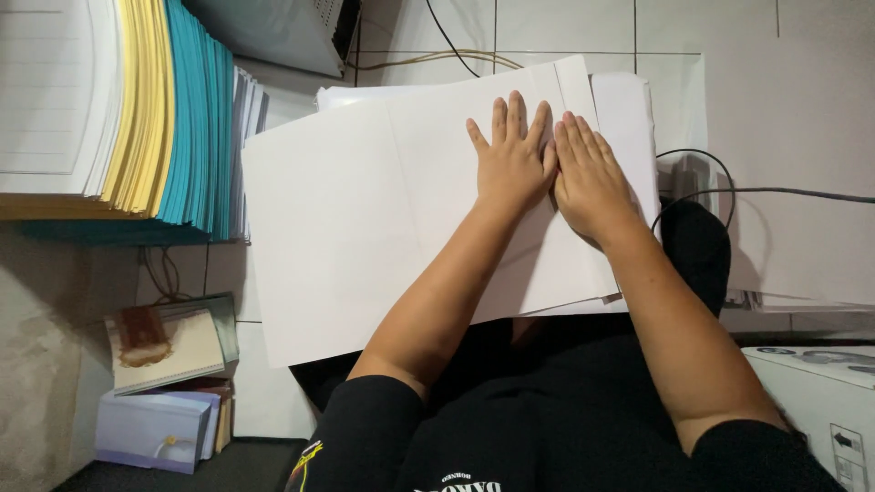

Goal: The person folds large white sheets of paper in half by hand, smoothing the crease with both hands. They repeatedly pick up sheets from a stack, fold them, and place them back down, working on their lap.

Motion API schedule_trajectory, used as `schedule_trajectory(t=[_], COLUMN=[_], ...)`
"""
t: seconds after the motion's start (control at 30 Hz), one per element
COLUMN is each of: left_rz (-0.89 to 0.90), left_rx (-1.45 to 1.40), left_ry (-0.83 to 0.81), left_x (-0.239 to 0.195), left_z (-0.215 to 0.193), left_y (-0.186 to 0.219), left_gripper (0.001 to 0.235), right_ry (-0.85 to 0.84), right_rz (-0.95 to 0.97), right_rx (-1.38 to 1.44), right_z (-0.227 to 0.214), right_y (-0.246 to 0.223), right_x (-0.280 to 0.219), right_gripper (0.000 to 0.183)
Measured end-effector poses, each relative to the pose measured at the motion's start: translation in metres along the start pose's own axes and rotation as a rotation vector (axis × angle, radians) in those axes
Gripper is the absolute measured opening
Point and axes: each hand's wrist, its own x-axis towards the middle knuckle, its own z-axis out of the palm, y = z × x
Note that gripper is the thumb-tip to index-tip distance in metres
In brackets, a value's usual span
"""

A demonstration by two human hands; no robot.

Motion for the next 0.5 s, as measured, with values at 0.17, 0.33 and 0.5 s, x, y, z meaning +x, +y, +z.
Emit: schedule_trajectory(t=[0.17, 0.33, 0.5], left_rz=[0.074, 0.103, 0.179], left_rx=[0.031, 0.137, 0.140], left_ry=[0.041, -0.026, 0.014], left_x=[0.024, 0.057, 0.034], left_z=[-0.006, -0.015, -0.006], left_y=[-0.007, -0.017, -0.018], left_gripper=[0.062, 0.068, 0.062], right_ry=[-0.024, -0.049, -0.126], right_rz=[0.011, 0.005, 0.002], right_rx=[-0.053, -0.097, -0.034], right_z=[-0.010, -0.006, -0.008], right_y=[-0.022, -0.038, -0.030], right_x=[-0.060, -0.127, -0.126], right_gripper=[0.069, 0.074, 0.073])
